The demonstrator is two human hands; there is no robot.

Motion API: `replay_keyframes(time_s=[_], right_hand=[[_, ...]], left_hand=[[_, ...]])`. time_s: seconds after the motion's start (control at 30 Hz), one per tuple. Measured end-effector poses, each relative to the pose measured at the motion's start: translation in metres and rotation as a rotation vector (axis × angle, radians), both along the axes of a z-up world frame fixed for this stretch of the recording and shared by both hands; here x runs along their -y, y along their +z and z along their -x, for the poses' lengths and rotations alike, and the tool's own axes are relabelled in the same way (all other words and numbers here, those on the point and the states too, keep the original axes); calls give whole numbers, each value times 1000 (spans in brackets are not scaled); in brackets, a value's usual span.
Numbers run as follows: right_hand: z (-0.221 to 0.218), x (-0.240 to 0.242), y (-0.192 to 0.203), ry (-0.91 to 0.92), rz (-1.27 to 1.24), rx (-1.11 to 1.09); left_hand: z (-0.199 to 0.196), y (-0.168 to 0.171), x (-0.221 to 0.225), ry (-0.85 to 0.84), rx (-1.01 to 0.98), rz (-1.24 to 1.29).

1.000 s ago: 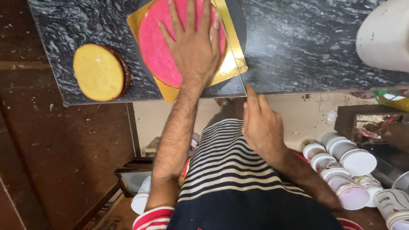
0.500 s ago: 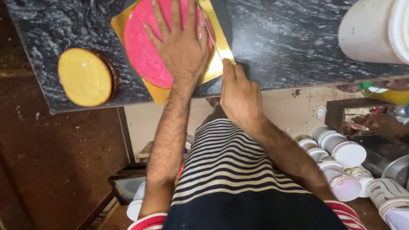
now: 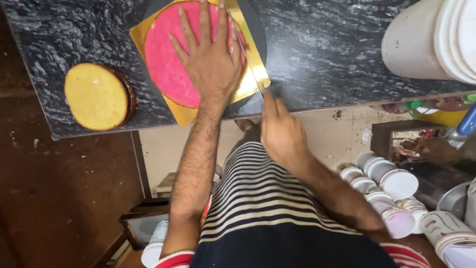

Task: Apply white icing to cake layers and stack them on a cake board.

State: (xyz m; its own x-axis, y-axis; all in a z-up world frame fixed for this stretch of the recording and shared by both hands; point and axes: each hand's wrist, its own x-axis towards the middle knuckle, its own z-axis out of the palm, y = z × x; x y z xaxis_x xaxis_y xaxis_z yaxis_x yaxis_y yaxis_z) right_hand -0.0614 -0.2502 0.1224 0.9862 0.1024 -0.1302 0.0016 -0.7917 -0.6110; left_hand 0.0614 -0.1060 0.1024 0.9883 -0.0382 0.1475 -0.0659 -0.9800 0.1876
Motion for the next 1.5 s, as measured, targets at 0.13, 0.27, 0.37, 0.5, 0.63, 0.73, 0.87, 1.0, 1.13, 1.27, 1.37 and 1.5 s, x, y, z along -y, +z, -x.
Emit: replay_keyframes(time_s=[0.13,0.27,0.37,0.5,0.63,0.73,0.87,1.0,1.13,1.27,1.37,1.5], right_hand=[[6,-3,-2,-8,-52,-39],[-12,-6,-23,-16,33,10],[4,2,-13,35,-51,-18],[1,-4,-10,16,-60,-113],[-7,-11,-43,-27,59,-133],[17,0,-49,-22,38,-188],[-1,14,-42,-42,82,-203],[-6,17,-18,-36,106,-8],[30,16,3,75,84,36],[36,15,-1,62,57,9],[6,5,-17,115,133,115],[-43,-10,-24,36,84,-50]], left_hand=[[4,2,-2,27,-33,-29],[4,4,-2,1,-28,-24],[0,4,0,-14,5,-9],[4,-1,-2,2,-2,-31],[3,-2,-4,-13,12,-33],[-1,6,-4,-25,-44,-19],[5,-1,-15,-55,-71,-1],[-1,2,-5,-9,-41,19],[3,-3,3,48,-26,42],[6,-5,1,37,-38,50],[6,-7,-1,9,-33,46],[9,-10,-1,-20,19,46]])
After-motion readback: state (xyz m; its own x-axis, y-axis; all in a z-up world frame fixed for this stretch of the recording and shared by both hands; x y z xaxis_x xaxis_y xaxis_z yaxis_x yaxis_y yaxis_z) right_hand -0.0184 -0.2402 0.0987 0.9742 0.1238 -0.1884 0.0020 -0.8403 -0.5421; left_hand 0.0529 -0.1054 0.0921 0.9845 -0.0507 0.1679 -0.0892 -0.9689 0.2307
